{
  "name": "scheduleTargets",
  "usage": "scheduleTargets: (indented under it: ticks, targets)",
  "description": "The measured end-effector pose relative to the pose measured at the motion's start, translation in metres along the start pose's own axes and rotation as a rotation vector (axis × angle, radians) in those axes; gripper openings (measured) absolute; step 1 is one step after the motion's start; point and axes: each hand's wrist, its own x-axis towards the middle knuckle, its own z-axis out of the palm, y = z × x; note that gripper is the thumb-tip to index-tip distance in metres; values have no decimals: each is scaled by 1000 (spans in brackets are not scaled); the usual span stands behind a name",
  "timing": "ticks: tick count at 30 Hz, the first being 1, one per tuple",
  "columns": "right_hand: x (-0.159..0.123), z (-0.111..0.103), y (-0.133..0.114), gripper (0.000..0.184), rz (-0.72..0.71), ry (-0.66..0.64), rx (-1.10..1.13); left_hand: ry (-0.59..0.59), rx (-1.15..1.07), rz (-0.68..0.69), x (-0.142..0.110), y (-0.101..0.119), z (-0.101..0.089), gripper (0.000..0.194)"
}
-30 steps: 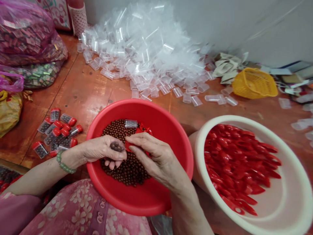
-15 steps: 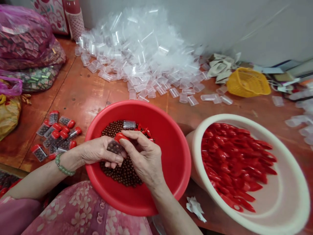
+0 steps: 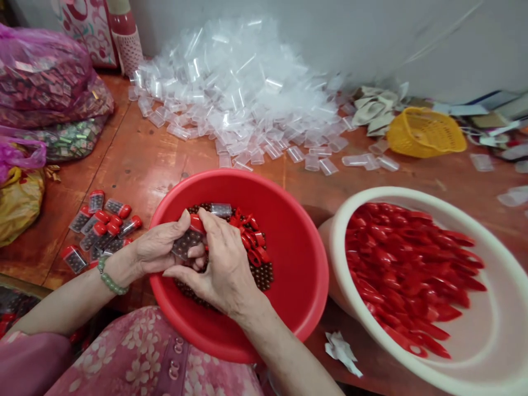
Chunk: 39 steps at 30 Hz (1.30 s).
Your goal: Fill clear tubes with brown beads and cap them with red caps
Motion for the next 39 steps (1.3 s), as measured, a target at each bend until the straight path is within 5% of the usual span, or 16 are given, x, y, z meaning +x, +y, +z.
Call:
scheduleTargets:
  ticks: [6,13,16,21,26,34,39]
  targets:
    - [4,7,-6,67,-94,106,-186,24,78,70,0,0,1,70]
    - [5,9,-7,68,-68,128,-96,-13,60,66,0,0,1,72]
    - [7,2,-6,66,70,16,141,76,72,75,-1,-1,1,69]
    - [17,-12,-6,19,504,64,604,51,185,154,1,-2,4,68]
    - [23,-11,-16,26,794,109,980,52,253,188,4,1,9,74]
    - [25,9,-31,18,717,342,867,142,263,241,6,-3,5,77]
    - [19,24,-27,12,622,368,741,263,248,241,7,-6,3,74]
